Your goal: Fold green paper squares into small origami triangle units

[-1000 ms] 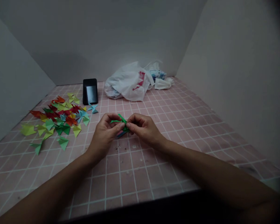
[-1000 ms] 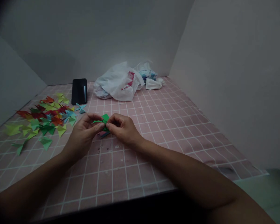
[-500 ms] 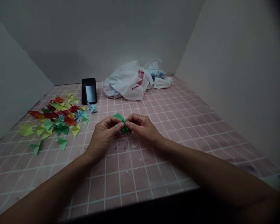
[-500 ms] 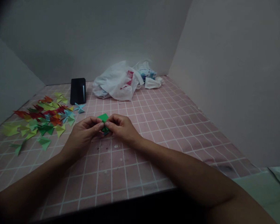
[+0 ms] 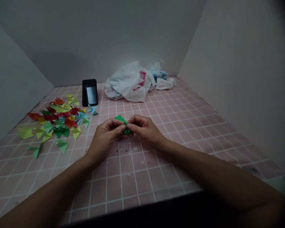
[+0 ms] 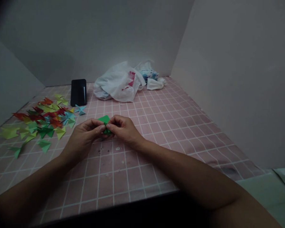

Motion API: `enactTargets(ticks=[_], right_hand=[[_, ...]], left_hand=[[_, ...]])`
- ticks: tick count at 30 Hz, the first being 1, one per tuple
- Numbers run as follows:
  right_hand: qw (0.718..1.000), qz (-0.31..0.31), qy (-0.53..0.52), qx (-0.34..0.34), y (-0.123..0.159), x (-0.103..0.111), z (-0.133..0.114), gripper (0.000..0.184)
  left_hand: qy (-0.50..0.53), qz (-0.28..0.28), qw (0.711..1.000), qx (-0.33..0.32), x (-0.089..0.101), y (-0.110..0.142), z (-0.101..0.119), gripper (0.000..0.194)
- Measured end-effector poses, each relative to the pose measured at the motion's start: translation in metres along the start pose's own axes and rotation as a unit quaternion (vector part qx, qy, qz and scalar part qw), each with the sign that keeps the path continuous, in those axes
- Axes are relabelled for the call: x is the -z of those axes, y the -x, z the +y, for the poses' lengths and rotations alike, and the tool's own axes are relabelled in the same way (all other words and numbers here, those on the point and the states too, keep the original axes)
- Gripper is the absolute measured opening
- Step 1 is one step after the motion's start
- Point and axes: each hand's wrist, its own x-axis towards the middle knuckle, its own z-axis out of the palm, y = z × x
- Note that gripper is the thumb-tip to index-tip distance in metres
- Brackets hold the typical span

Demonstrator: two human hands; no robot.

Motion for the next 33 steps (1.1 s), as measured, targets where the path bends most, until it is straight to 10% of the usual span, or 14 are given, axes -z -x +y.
enactTargets(ticks=[33], right_hand=[[0.972, -0.015, 0.222, 0.072, 0.001, 0.002, -0.011, 0.017]], left_hand=[[-0.204, -0.049, 0.971, -0.113, 0.007, -0.002, 0.009, 0.013]])
